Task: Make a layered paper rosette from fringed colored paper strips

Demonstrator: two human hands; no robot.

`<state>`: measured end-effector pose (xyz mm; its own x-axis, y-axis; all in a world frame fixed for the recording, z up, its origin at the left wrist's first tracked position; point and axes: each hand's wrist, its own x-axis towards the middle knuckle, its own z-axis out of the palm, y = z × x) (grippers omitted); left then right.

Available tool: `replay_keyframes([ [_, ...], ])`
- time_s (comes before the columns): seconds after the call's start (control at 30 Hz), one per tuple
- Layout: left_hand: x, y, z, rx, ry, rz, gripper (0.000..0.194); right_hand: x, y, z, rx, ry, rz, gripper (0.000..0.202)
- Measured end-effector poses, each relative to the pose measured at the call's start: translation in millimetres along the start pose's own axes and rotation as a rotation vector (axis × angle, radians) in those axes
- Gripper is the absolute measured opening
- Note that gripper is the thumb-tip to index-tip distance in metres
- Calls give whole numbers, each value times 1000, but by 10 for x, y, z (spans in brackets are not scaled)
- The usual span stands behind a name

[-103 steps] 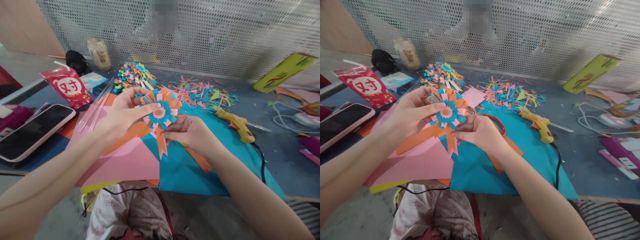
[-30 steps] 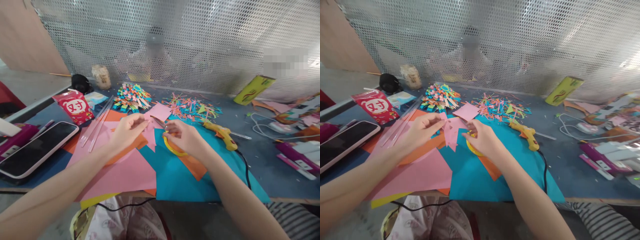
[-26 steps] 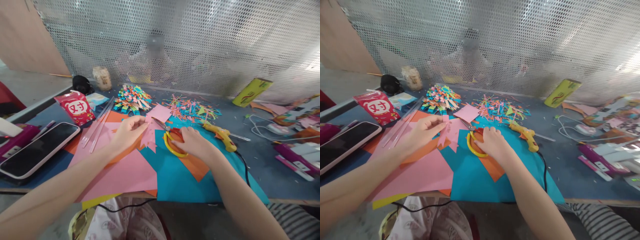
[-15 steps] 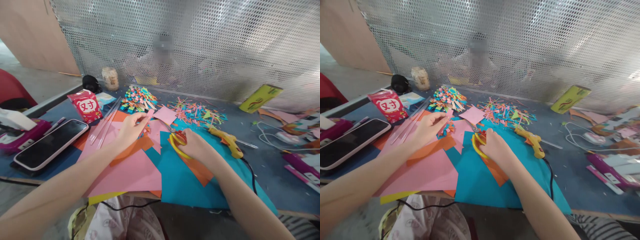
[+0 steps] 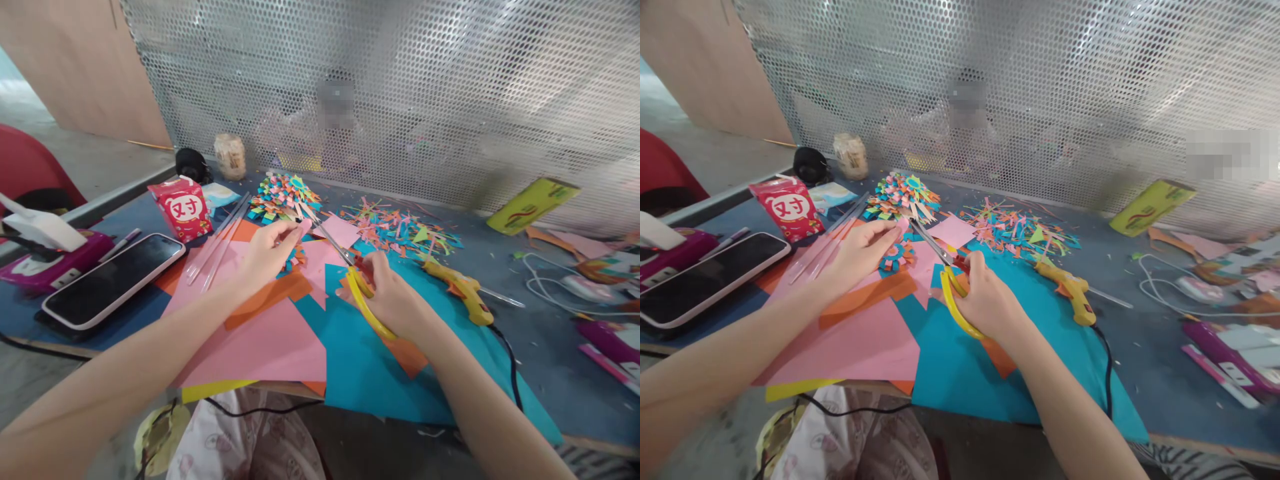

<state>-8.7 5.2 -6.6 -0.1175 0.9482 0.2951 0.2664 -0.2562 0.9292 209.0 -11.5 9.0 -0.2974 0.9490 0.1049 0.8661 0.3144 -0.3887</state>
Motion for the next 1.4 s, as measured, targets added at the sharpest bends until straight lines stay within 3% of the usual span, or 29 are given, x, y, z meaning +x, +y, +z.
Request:
replay_keyframes([
  [0.2,14,14,-24,10,6,-22,24,-18,-23,-17,-4,5,-52,34],
  [0.47,-26,39,12,5,-139,9,22,-19,-42,17,32,-9,-68,36],
  [0.7,-29,37,22,-9,-169,-14,21,-16,-40,18,71,14,-73,33],
  [1.2,2,7,29,-35,-187,-48,23,43,1,7,47,11,17,38],
  [1.3,9,-19,17,-17,-174,-54,24,81,52,-19,-40,82,94,38],
  [1.4,19,-61,8,8,-137,-40,20,99,93,-46,-202,70,196,35],
])
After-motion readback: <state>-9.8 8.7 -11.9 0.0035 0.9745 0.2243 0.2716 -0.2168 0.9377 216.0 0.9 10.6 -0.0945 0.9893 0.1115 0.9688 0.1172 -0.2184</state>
